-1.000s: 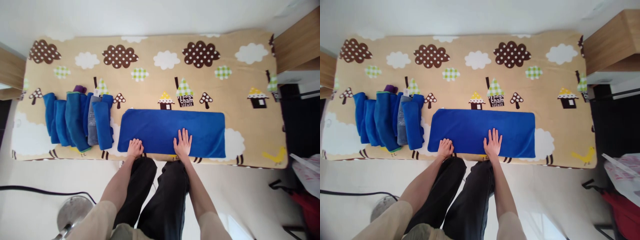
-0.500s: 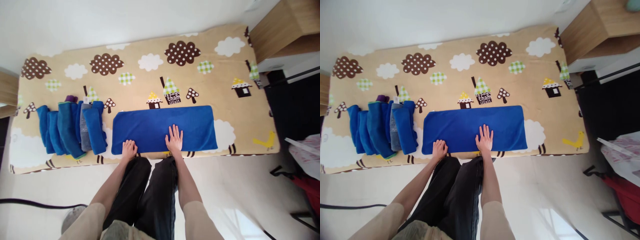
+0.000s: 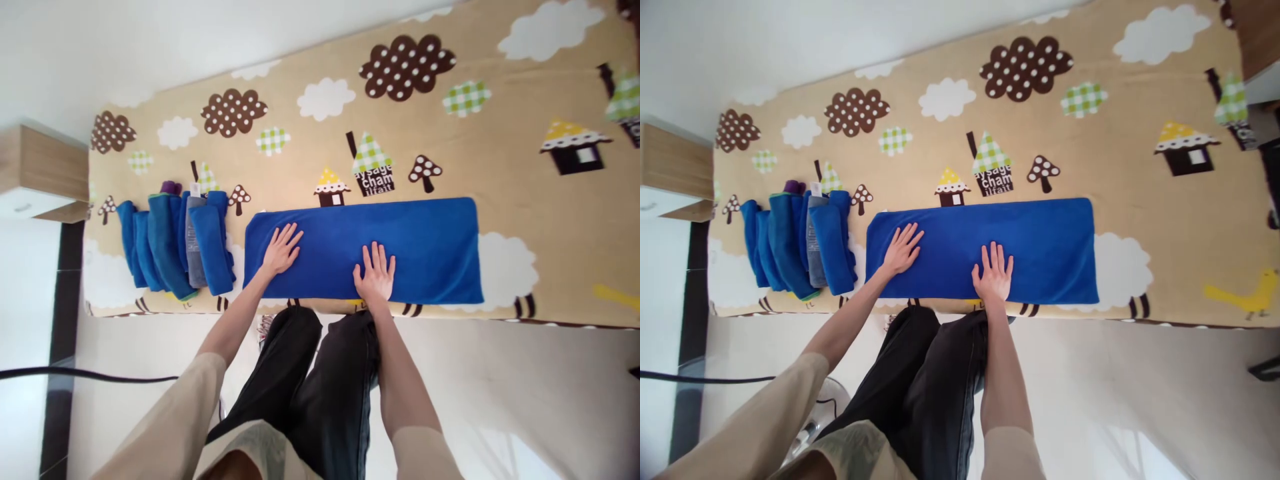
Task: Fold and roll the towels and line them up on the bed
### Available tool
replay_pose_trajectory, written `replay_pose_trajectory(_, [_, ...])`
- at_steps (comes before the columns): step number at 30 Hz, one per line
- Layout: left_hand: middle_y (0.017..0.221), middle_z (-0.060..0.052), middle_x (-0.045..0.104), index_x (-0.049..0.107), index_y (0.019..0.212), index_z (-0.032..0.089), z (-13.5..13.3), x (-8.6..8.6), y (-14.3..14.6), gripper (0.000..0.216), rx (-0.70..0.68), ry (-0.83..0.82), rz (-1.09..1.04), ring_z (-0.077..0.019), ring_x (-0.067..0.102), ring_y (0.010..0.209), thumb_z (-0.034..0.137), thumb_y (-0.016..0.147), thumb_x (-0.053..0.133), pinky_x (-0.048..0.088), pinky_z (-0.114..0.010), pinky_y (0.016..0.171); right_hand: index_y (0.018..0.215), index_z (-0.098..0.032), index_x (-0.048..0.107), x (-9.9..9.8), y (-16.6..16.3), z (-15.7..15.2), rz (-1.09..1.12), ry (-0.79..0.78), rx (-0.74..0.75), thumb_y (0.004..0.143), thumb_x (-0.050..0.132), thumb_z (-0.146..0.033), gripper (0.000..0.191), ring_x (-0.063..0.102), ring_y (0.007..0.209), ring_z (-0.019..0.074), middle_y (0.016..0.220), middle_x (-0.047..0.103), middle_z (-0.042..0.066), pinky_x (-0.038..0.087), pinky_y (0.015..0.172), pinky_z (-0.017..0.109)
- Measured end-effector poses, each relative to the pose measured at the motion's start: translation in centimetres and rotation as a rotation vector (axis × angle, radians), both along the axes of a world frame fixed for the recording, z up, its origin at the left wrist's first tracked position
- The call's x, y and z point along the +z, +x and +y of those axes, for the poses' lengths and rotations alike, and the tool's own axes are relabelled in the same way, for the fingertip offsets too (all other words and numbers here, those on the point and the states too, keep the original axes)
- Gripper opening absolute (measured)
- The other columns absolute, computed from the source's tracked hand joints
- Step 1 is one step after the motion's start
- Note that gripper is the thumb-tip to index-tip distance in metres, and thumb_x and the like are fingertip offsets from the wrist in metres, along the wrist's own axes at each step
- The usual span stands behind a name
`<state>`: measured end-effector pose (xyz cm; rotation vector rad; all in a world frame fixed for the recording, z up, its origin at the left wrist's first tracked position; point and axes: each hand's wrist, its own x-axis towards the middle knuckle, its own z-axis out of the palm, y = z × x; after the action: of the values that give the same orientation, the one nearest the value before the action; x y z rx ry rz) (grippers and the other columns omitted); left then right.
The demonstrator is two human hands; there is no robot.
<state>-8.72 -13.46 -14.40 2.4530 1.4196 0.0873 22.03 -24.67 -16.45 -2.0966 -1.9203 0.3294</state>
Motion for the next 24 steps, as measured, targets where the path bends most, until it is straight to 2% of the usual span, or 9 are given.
replay_pose_trajectory(3, [0.175, -0.007, 0.023, 0.038, 0.165, 0.024, 1.3, -0.1, -3.8, 0.060, 0.091, 0.018, 0.016, -0.0259, 0.017, 0.164, 0.038, 0.106, 0.035, 0.011, -0.056, 0.134, 0.164, -0.015, 0.038, -0.1, 0.0, 0.0, -0.002, -0.008, 0.003, 0.097, 0.045, -0.029, 0.068, 0.022, 0.162, 0.0307, 0.174, 0.027, 0.013, 0.014, 0.130, 0.063])
replay_pose_trajectory(6, [0.176, -0.007, 0.022, 0.039, 0.164, 0.023, 2.3, -0.3, -6.1, 0.060, 0.145, 0.030, 0.016, -0.0254, 0.015, 0.164, 0.039, 0.106, 0.034, 0.011, -0.055, 0.134, 0.164, -0.015, 0.038, -0.1, 0.0, -0.1, -0.005, -0.009, 0.000, 0.097, 0.045, -0.028, 0.068, 0.021, 0.162, 0.0309, 0.174, 0.027, 0.013, 0.014, 0.130, 0.063])
replay_pose_trajectory(13, [0.175, -0.008, 0.024, 0.041, 0.163, 0.022, 4.2, -0.6, -8.0, 0.062, 0.229, 0.031, -0.028, -0.0263, 0.014, 0.165, 0.040, 0.104, 0.038, 0.014, -0.055, 0.133, 0.164, -0.016, 0.038, 0.1, -0.1, -0.1, -0.017, -0.019, -0.004, 0.096, 0.044, -0.028, 0.069, 0.024, 0.161, 0.0319, 0.173, 0.030, 0.014, 0.016, 0.129, 0.065])
replay_pose_trajectory(16, [0.172, -0.011, 0.033, 0.045, 0.160, 0.020, 5.0, -0.7, -8.8, 0.061, 0.321, 0.063, -0.053, -0.0272, 0.021, 0.163, 0.040, 0.103, 0.037, 0.017, -0.054, 0.133, 0.163, -0.015, 0.039, 0.0, -0.1, -0.1, -0.025, -0.017, -0.004, 0.097, 0.044, -0.028, 0.068, 0.023, 0.161, 0.0314, 0.173, 0.030, 0.014, 0.015, 0.130, 0.064])
replay_pose_trajectory(18, [0.164, -0.015, 0.045, 0.049, 0.155, 0.017, 6.0, -0.5, -9.5, 0.057, 0.437, 0.106, -0.099, -0.0279, 0.034, 0.157, 0.037, 0.103, 0.035, 0.026, -0.054, 0.130, 0.163, -0.015, 0.039, 0.0, -0.1, -0.1, -0.027, -0.014, -0.004, 0.097, 0.044, -0.029, 0.068, 0.022, 0.162, 0.0306, 0.173, 0.029, 0.013, 0.015, 0.130, 0.063])
replay_pose_trajectory(20, [0.148, -0.017, 0.060, 0.053, 0.149, 0.016, 7.2, 0.1, -10.2, 0.054, 0.493, 0.114, -0.136, -0.0286, 0.049, 0.143, 0.032, 0.100, 0.039, 0.036, -0.054, 0.124, 0.164, -0.015, 0.038, 0.0, -0.1, 0.0, -0.021, -0.019, -0.002, 0.097, 0.045, -0.028, 0.068, 0.021, 0.162, 0.0305, 0.174, 0.028, 0.013, 0.014, 0.130, 0.062])
replay_pose_trajectory(22, [0.127, -0.016, 0.069, 0.061, 0.138, 0.016, 8.7, 0.9, -11.0, 0.048, 0.435, 0.045, -0.125, -0.0288, 0.059, 0.127, 0.029, 0.095, 0.046, 0.043, -0.051, 0.117, 0.164, -0.016, 0.038, -0.1, 0.0, 0.0, -0.014, -0.029, 0.000, 0.096, 0.046, -0.028, 0.070, 0.021, 0.162, 0.0310, 0.174, 0.027, 0.013, 0.014, 0.130, 0.063])
replay_pose_trajectory(24, [0.111, -0.014, 0.071, 0.069, 0.120, 0.015, 10.3, 1.8, -11.6, 0.037, 0.329, -0.064, -0.076, -0.0279, 0.063, 0.112, 0.027, 0.089, 0.052, 0.048, -0.047, 0.109, 0.164, -0.016, 0.038, -0.1, 0.0, 0.0, -0.013, -0.034, -0.002, 0.095, 0.046, -0.027, 0.070, 0.022, 0.162, 0.0313, 0.174, 0.028, 0.013, 0.014, 0.130, 0.063])
